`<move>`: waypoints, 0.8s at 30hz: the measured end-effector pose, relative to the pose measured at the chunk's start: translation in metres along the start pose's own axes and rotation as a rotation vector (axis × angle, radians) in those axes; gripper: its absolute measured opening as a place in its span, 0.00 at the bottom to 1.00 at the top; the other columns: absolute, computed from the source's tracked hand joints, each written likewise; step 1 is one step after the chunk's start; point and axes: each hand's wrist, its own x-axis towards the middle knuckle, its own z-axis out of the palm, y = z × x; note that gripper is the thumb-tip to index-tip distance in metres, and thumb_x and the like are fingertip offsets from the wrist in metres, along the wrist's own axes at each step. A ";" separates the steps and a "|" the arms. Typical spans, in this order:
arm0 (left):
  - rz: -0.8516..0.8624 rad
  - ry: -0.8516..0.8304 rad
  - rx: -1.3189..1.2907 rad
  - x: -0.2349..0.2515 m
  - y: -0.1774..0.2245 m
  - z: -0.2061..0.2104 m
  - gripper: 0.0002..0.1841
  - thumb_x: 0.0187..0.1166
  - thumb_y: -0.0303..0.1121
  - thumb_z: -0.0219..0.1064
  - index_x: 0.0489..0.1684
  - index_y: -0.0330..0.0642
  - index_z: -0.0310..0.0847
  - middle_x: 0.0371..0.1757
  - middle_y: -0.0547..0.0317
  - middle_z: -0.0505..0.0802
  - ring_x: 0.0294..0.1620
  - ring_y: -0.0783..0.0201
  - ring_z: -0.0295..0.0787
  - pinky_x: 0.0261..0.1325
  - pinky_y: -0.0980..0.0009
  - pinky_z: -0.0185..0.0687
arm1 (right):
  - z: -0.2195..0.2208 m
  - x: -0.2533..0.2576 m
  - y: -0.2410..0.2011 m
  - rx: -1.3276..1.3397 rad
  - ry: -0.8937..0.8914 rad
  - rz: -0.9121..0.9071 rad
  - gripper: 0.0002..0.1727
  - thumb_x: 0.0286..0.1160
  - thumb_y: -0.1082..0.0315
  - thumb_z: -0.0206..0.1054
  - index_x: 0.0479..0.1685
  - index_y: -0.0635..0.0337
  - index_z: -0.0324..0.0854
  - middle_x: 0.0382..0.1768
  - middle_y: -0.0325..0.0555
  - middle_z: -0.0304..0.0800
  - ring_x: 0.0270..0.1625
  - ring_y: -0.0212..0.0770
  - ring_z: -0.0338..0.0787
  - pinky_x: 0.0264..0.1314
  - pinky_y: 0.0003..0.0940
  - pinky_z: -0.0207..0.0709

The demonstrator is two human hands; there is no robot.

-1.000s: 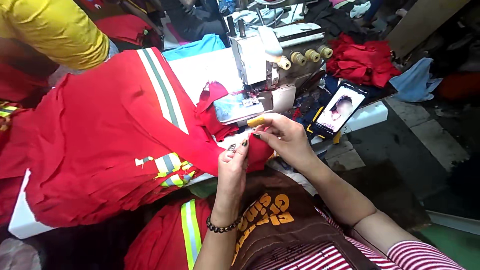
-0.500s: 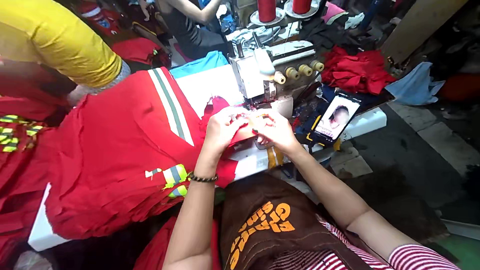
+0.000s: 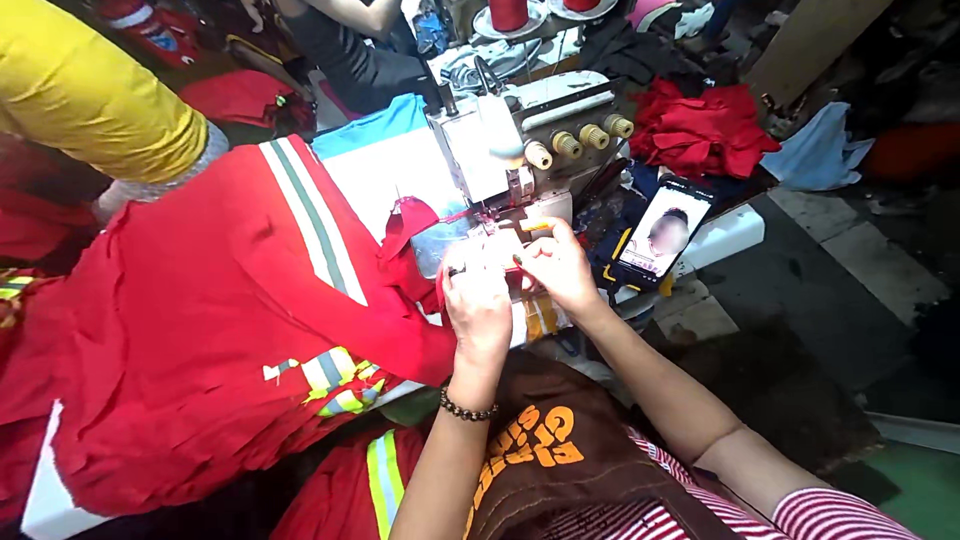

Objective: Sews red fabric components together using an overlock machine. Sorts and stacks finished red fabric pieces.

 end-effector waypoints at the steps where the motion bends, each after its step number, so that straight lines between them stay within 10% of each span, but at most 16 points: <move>1: 0.013 0.035 -0.021 0.001 -0.002 0.000 0.14 0.83 0.23 0.61 0.59 0.37 0.89 0.60 0.43 0.92 0.64 0.45 0.89 0.65 0.49 0.82 | 0.001 0.002 0.000 -0.019 0.013 -0.008 0.29 0.76 0.76 0.70 0.76 0.56 0.67 0.31 0.46 0.87 0.20 0.37 0.85 0.21 0.29 0.83; 12: -0.171 -0.191 -0.215 0.026 -0.025 -0.017 0.14 0.90 0.31 0.55 0.65 0.36 0.77 0.51 0.38 0.88 0.50 0.41 0.90 0.49 0.46 0.86 | 0.006 0.018 0.000 -0.231 0.085 -0.172 0.24 0.80 0.76 0.65 0.75 0.56 0.69 0.30 0.47 0.84 0.21 0.40 0.79 0.18 0.29 0.74; 16: -0.165 -0.305 -0.084 0.051 -0.039 -0.017 0.18 0.90 0.32 0.53 0.72 0.32 0.71 0.55 0.31 0.86 0.57 0.35 0.88 0.58 0.42 0.84 | 0.004 0.005 0.002 -0.336 0.111 -0.195 0.24 0.82 0.73 0.63 0.77 0.53 0.68 0.33 0.47 0.84 0.20 0.39 0.79 0.17 0.32 0.75; 21: -0.303 -0.385 0.102 0.104 -0.067 0.002 0.17 0.88 0.31 0.55 0.65 0.26 0.77 0.55 0.29 0.90 0.64 0.33 0.86 0.70 0.38 0.74 | 0.033 -0.028 0.017 -0.464 -0.092 -0.547 0.12 0.76 0.77 0.67 0.56 0.68 0.86 0.47 0.52 0.92 0.45 0.39 0.93 0.51 0.35 0.90; 24: -0.369 -0.415 0.058 0.096 -0.081 -0.012 0.19 0.88 0.35 0.55 0.71 0.34 0.75 0.61 0.35 0.90 0.71 0.36 0.83 0.80 0.40 0.66 | 0.061 -0.049 0.044 -0.574 -0.424 -0.849 0.08 0.80 0.73 0.65 0.45 0.58 0.91 0.42 0.47 0.94 0.50 0.44 0.93 0.57 0.42 0.86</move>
